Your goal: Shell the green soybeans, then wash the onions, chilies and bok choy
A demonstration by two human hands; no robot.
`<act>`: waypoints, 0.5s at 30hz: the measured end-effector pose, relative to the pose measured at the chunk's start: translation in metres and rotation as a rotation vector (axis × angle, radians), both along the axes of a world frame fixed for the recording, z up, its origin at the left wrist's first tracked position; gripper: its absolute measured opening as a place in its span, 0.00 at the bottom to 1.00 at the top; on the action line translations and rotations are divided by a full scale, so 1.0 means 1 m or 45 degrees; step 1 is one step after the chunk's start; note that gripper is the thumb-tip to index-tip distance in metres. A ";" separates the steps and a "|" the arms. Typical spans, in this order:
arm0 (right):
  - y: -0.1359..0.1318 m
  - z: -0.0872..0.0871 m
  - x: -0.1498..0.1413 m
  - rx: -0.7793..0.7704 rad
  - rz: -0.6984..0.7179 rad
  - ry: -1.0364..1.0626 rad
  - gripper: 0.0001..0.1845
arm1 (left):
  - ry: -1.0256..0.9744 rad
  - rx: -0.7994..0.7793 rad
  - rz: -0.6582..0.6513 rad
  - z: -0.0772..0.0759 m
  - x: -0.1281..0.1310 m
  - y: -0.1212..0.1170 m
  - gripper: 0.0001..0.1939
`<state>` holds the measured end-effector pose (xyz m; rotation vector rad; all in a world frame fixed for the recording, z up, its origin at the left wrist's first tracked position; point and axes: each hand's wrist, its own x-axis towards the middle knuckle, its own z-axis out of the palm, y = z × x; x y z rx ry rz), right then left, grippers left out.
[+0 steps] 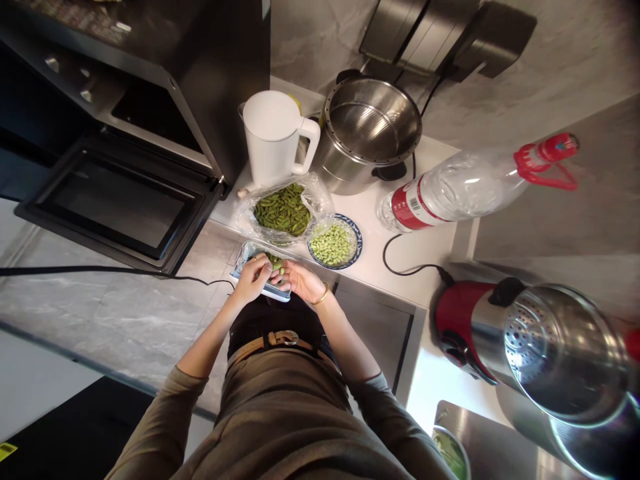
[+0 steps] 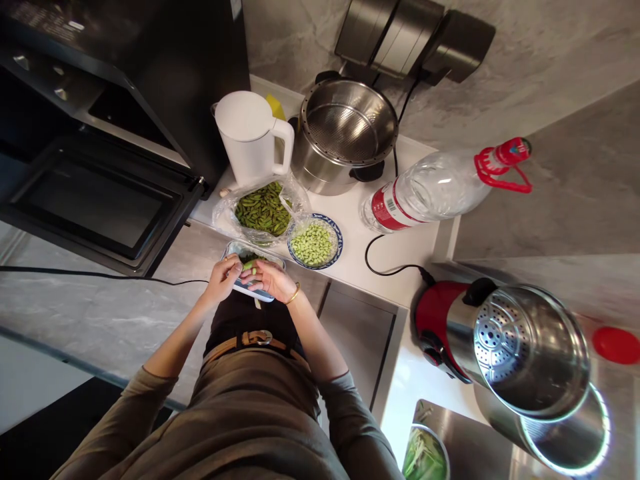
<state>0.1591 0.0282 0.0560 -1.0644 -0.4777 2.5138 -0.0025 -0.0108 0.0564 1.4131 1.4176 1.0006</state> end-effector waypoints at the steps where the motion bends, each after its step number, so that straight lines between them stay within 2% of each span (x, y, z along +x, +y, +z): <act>1: -0.001 0.000 -0.002 0.038 -0.012 -0.041 0.19 | 0.071 0.027 -0.042 0.001 -0.001 0.000 0.19; 5: -0.007 -0.003 -0.008 0.261 -0.051 -0.263 0.26 | 0.325 0.110 -0.175 0.001 0.000 -0.003 0.13; 9: -0.009 -0.006 -0.012 0.518 -0.052 -0.490 0.30 | 0.379 0.032 -0.144 0.000 0.003 -0.004 0.13; 12: -0.011 -0.005 -0.014 0.579 0.011 -0.563 0.33 | 0.307 0.016 -0.111 0.000 0.005 -0.003 0.17; 15: -0.014 -0.002 -0.015 0.583 0.041 -0.492 0.33 | 0.066 -0.077 -0.068 0.001 0.007 -0.001 0.22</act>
